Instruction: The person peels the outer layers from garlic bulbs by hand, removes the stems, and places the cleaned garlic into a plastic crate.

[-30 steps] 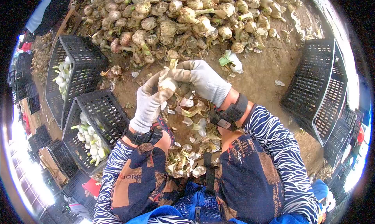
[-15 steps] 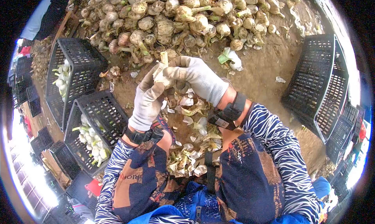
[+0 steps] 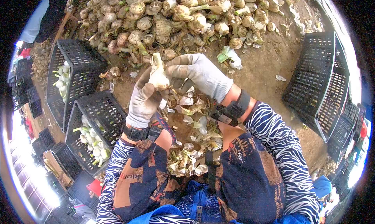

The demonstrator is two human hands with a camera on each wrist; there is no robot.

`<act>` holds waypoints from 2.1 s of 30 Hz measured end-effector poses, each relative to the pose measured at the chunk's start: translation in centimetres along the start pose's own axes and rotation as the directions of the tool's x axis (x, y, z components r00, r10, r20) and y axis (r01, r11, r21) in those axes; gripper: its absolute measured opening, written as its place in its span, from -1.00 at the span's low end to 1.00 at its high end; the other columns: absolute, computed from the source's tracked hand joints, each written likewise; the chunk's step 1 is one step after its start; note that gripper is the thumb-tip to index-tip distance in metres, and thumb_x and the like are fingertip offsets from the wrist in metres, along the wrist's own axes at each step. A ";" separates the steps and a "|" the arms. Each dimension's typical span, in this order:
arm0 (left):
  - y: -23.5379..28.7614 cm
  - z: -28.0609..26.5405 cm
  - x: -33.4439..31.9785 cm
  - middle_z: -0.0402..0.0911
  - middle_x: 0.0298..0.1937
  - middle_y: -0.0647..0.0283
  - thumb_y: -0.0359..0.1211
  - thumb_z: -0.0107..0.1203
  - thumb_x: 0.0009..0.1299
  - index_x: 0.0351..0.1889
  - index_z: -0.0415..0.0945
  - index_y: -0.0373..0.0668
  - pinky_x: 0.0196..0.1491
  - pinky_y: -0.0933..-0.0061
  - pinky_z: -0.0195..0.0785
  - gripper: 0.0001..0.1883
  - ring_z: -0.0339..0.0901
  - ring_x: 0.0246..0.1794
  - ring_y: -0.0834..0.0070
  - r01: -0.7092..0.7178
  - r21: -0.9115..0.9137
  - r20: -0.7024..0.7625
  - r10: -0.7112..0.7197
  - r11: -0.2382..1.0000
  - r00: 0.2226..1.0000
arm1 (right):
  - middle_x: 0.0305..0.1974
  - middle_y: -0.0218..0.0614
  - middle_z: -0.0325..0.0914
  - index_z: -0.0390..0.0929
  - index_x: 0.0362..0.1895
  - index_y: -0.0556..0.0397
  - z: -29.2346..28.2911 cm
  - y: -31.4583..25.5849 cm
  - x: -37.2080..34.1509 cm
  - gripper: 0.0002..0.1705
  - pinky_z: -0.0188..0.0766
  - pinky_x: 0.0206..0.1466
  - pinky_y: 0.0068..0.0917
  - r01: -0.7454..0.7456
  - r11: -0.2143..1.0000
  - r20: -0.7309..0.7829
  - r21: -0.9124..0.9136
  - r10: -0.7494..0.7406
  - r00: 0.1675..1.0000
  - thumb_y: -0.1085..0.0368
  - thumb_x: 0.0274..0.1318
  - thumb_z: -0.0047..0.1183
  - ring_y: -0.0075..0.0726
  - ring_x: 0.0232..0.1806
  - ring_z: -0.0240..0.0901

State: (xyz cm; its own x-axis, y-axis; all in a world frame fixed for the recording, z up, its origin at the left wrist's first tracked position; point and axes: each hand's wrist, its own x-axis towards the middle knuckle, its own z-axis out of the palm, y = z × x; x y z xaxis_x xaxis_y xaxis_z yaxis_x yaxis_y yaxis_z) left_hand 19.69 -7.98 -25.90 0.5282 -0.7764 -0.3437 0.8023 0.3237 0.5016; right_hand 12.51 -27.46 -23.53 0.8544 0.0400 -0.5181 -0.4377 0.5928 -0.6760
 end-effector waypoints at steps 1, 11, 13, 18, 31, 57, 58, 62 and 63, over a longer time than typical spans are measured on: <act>0.4 0.7 0.3 0.54 0.05 0.16 -0.29 0.30 0.23 0.24 0.30 -0.30 -0.01 0.39 0.51 -0.35 0.54 -0.01 0.39 -0.076 0.166 -0.004 0.077 0.983 0.997 | -0.43 -0.37 0.60 0.57 -0.17 0.18 0.3 -0.6 -0.2 -0.74 0.44 -0.52 -0.56 0.015 0.993 -0.030 -0.119 -0.018 0.999 0.25 0.15 0.12 -0.51 -0.49 0.53; -0.6 1.4 0.3 0.53 0.02 0.18 -0.24 0.42 0.09 0.15 0.36 -0.41 0.06 0.48 0.41 -0.28 0.50 -0.01 0.53 -0.253 0.730 0.013 0.358 0.634 0.934 | -0.44 0.10 0.52 0.54 -0.40 0.21 0.6 0.1 0.3 -0.80 0.41 -0.31 -0.19 0.168 0.492 -0.060 -0.855 -0.414 0.908 0.30 -0.02 0.03 0.14 -0.36 0.52; -0.5 1.5 0.4 0.58 -0.09 0.18 -0.20 0.32 0.21 0.12 0.40 -0.37 -0.06 0.45 0.47 -0.39 0.55 -0.12 0.53 -0.314 0.868 0.136 0.426 0.384 0.895 | -0.45 0.07 0.52 0.53 -0.40 0.20 0.2 1.3 1.0 -0.82 0.41 -0.31 -0.21 0.211 0.477 -0.050 -0.853 -0.478 0.877 0.31 0.00 0.01 0.10 -0.38 0.52; -0.5 0.5 1.0 0.60 -0.24 0.19 -0.01 -0.06 0.42 0.10 0.43 -0.26 -0.27 0.32 0.52 -0.48 0.59 -0.34 0.43 0.142 0.098 -0.145 -0.127 0.985 0.981 | -0.46 0.01 0.52 0.52 -0.35 0.18 0.8 2.2 1.0 -0.85 0.40 -0.32 -0.27 0.213 0.661 -0.144 -0.720 -0.441 0.886 0.37 0.03 -0.04 -0.05 -0.42 0.52; -1.2 0.5 2.6 0.49 -0.48 0.40 0.16 -0.22 0.46 -0.17 0.51 -0.13 -0.55 0.60 0.19 -0.45 0.38 -0.57 0.63 0.108 0.077 -0.395 -0.069 0.991 0.916 | -0.37 -0.14 0.45 0.47 -0.31 0.08 1.7 3.0 0.6 -0.80 0.43 -0.25 -0.21 0.509 0.317 0.273 -0.800 -0.562 0.781 0.45 -0.15 0.03 0.06 -0.27 0.47; -0.7 0.8 0.9 0.55 -0.47 0.35 0.08 -0.17 0.48 0.05 0.42 -0.24 -0.62 0.67 0.32 -0.45 0.46 -0.59 0.63 0.253 0.031 -0.264 -0.236 0.967 0.935 | -0.30 -0.17 0.56 0.48 -0.22 0.24 -1.8 2.0 3.1 -0.85 0.52 -0.41 -0.43 0.115 0.946 -0.131 0.304 -0.078 0.988 0.43 0.18 -0.10 -0.40 -0.49 0.52; -0.4 -0.3 0.7 0.56 -0.46 0.35 0.10 -0.17 0.47 0.04 0.42 -0.23 -0.62 0.68 0.31 -0.44 0.47 -0.59 0.65 0.324 0.067 -0.092 -0.317 0.944 0.944 | -0.27 -0.18 0.55 0.46 -0.17 0.22 -1.7 1.3 3.0 -0.83 0.49 -0.45 -0.50 0.091 0.982 -0.154 0.166 -0.065 0.986 0.41 0.19 -0.08 -0.46 -0.48 0.51; 0.2 -0.5 0.5 0.60 -0.45 0.29 0.16 -0.16 0.44 -0.02 0.45 -0.18 -0.61 0.65 0.29 -0.42 0.50 -0.58 0.63 0.408 0.335 -0.037 -0.421 0.849 0.906 | -0.12 -0.07 0.54 0.38 0.10 0.19 -3.3 1.2 3.1 -0.55 0.52 -0.20 -0.33 0.093 0.561 -0.097 -0.822 -0.299 0.949 0.28 0.13 0.05 -0.17 -0.23 0.57; 0.5 -0.3 0.7 0.64 -0.44 0.23 0.17 -0.15 0.43 -0.04 0.46 -0.17 -0.58 0.62 0.32 -0.43 0.54 -0.57 0.56 0.423 0.426 -0.065 -0.439 0.800 0.896 | -0.03 -0.04 0.51 0.31 0.19 0.15 -3.8 1.6 3.3 -0.45 0.52 -0.15 -0.27 0.120 -0.058 0.134 -0.991 -0.468 0.874 0.26 0.11 0.08 -0.06 -0.15 0.55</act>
State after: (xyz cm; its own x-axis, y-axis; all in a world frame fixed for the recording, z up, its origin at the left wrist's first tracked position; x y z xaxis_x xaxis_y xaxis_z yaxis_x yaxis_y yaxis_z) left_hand 20.57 -8.15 -26.12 0.1387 -0.8029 -0.5797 0.7464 -0.2999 0.5941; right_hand 13.58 -29.46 -28.28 0.9886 -0.1349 -0.0666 -0.1493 -0.8268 -0.5423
